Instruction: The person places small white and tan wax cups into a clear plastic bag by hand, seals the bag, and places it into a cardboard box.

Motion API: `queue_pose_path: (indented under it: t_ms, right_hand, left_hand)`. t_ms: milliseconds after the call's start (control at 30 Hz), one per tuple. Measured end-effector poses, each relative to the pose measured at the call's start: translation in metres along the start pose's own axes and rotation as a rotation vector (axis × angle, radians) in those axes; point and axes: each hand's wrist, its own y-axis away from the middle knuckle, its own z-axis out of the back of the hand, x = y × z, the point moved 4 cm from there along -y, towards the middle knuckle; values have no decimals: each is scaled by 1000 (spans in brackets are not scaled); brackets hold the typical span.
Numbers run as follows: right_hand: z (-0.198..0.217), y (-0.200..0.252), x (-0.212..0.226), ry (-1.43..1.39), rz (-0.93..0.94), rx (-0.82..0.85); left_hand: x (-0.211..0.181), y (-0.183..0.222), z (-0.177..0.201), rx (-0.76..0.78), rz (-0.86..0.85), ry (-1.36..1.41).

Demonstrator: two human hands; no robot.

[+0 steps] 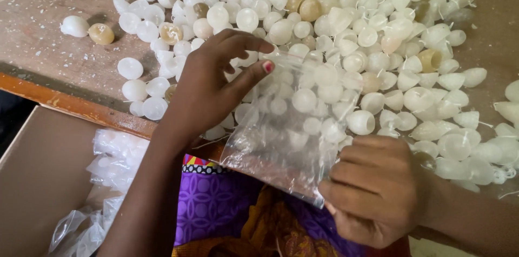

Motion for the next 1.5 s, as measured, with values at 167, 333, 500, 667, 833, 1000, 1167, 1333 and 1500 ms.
queue_pose_path:
  t_ms: [167,333,500,667,833,1000,1167,1333,1500]
  right_hand:
    - [9,-17,-23,183,-241,-7]
    - [-4,-21,-20,320,-232,79]
    - [0,-15,-32,306,-430,59]
    - [16,-29,-36,152,-624,-18]
    - [10,-3,-54,101,-750,20]
    - [24,-6,-56,-20,-880,-168]
    - [23,-6,-64,-277,-995,-54]
    - [10,3,-71,-489,-994,31]
    - [6,2,-68,-551,-940,171]
  left_hand:
    - [-3,-17,-8,198,-185,-130]
    - [-10,-10,-15,270,-72,-140]
    - [-2,4,-15,64,-138,-71]
    - [11,11,-9,24,-31,106]
    - [5,9,-9,72,143,260]
    - [4,11,-14,210,209,268]
    - [3,11,-13,198,221,236]
    - [-8,11,-9,216,-23,281]
    - [0,18,-10,255,-48,299]
